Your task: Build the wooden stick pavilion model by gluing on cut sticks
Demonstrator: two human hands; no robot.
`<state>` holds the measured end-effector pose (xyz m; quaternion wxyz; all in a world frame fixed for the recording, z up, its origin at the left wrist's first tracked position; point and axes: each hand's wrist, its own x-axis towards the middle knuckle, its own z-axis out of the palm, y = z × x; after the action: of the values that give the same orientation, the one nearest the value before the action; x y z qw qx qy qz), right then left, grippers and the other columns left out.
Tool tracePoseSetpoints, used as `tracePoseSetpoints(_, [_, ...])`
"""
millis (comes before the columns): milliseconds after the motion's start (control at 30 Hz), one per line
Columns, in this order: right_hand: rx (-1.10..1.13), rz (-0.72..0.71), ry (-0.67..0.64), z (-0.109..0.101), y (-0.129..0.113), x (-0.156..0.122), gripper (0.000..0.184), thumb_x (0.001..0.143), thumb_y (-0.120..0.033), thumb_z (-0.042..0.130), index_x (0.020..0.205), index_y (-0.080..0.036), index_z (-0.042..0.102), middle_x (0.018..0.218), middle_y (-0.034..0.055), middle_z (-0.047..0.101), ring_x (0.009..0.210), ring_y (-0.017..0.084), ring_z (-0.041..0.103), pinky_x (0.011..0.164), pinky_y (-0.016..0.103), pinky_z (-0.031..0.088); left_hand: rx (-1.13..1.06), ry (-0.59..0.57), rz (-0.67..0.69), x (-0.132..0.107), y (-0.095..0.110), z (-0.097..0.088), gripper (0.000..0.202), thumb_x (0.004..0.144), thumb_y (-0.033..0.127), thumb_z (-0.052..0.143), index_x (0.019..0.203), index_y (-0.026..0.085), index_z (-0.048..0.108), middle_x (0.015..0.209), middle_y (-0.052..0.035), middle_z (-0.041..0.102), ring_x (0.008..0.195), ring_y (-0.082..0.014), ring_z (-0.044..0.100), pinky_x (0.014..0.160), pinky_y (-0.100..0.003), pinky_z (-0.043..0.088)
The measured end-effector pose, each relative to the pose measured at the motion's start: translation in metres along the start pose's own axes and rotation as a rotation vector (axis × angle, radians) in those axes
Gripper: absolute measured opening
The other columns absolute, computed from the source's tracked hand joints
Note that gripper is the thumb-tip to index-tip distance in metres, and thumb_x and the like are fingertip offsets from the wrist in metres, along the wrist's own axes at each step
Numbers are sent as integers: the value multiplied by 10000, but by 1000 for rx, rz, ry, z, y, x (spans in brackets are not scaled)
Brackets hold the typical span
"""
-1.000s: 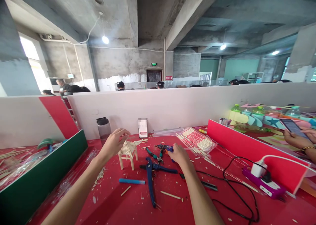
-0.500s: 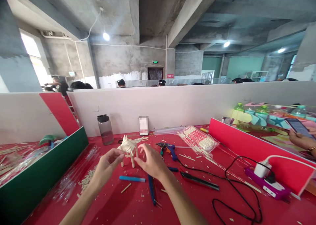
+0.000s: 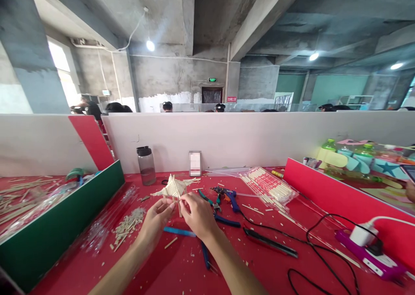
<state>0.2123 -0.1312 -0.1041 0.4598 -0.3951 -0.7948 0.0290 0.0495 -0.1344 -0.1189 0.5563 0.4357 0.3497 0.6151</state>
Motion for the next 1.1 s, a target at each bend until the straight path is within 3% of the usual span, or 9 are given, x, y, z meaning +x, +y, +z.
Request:
tracePoseSetpoints(200, [21,35,8,0,-1,0,138,944,-217,511,1018,-236,626,919,43,679,837,191,657,734,268,518,-130,25,-60,1,-5,5,356,598,326,900,816,151,680,809,-25,710,750,-141,656,731,-236,501])
tracePoseSetpoints(433, [60,46,32,7,3,1,355,917,-210,543,1271,-226,531,1247,88,653,1157,244,618,990,382,498,-208,59,-56,0,-10,15,373,603,271,890,797,169,589,753,2,690,712,-127,659,698,-226,505])
tracePoseSetpoints(733, [73,67,-33,10,3,0,393,926,-211,520,1318,-231,499,1260,98,653,1147,251,631,982,402,513,-253,142,-23,5,-9,19,508,565,293,901,738,215,429,780,-3,709,717,-141,677,682,-243,500])
tracePoseSetpoints(1100, [70,76,-50,9,3,0,383,920,-191,507,1301,-234,511,1228,98,663,1135,252,634,979,397,512,-270,149,-48,7,-10,24,508,556,283,888,729,219,415,724,24,686,657,-121,650,640,-230,475])
